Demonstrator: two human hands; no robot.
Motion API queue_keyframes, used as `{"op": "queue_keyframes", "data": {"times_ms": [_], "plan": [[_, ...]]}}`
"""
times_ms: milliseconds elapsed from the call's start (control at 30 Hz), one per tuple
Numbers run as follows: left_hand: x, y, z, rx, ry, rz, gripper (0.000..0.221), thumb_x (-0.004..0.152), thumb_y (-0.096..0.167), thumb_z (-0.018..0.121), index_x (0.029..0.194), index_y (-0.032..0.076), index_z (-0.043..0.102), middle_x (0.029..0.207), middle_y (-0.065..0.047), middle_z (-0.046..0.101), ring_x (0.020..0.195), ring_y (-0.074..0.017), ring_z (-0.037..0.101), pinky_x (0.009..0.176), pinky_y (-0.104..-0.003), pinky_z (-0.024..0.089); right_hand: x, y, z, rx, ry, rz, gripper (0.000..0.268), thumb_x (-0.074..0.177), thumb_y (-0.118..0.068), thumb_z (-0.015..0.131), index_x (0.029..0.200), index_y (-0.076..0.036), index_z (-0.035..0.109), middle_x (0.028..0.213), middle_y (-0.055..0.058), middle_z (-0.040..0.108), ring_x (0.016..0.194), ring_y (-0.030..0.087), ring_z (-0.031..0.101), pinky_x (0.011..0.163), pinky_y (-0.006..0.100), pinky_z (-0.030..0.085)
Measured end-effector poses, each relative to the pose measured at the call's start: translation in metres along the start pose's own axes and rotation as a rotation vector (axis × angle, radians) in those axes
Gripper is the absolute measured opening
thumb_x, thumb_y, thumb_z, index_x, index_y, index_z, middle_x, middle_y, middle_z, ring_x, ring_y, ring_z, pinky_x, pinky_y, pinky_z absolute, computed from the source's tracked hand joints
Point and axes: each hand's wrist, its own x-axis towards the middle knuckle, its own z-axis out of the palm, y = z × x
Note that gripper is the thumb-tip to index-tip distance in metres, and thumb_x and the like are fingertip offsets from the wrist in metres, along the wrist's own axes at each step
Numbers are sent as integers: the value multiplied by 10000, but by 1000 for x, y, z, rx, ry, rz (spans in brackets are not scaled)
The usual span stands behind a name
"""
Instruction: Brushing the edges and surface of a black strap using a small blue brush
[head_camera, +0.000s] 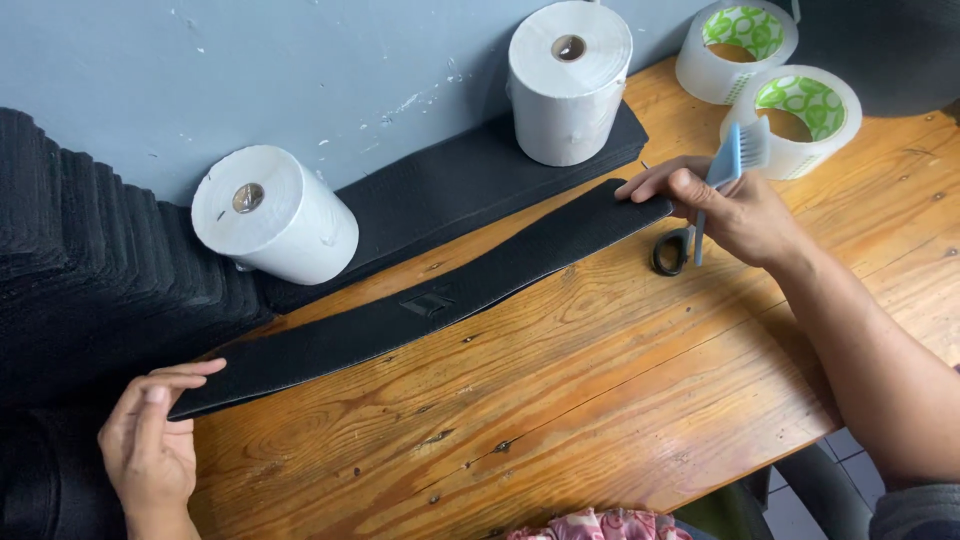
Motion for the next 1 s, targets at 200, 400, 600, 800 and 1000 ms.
{"op": "queue_keyframes", "data": {"times_ms": [200,400,600,800,1000], "plan": [[-2,-19,-6,-42,-22,-10,223,945,-120,474,1148,-66,550,1181,-240,640,1235,-396,688,1205,-392,504,2,3,-2,-102,-31,-106,266,1038,-201,530,1178,-50,697,1239,82,728,1261,190,633,1144,329,446],[0,-14,-1,29,-1,49,204,932,-160,499,1104,-76,570,1204,-276,639,1220,-339,680,1131,-321,509,4,2,0,-92,-2,79,360,950,76,460,1140,-74,727,1261,53,733,1269,157,636,1079,283,487],[0,-1,6,100,-8,81,174,953,-169,498,1077,-74,575,1231,-305,650,1181,-310,673,1056,-302,509,5,16,-3,-60,-20,2,358,918,102,474,1136,-59,708,1269,86,720,1282,182,632,1128,296,471],[-1,-5,5,96,-8,81,170,951,-160,536,1062,-45,593,1247,-279,652,1171,-267,667,1010,-267,514,4,18,-3,-57,-12,-45,336,935,125,483,1122,-52,699,1250,100,719,1266,197,643,1116,304,496],[0,8,10,171,-75,87,147,1074,60,525,1090,-56,614,1194,-247,682,1133,-273,682,1008,-296,506,3,1,1,-179,1,69,314,1023,-32,471,1173,-100,737,1203,35,720,1166,139,621,1043,273,440]]}}
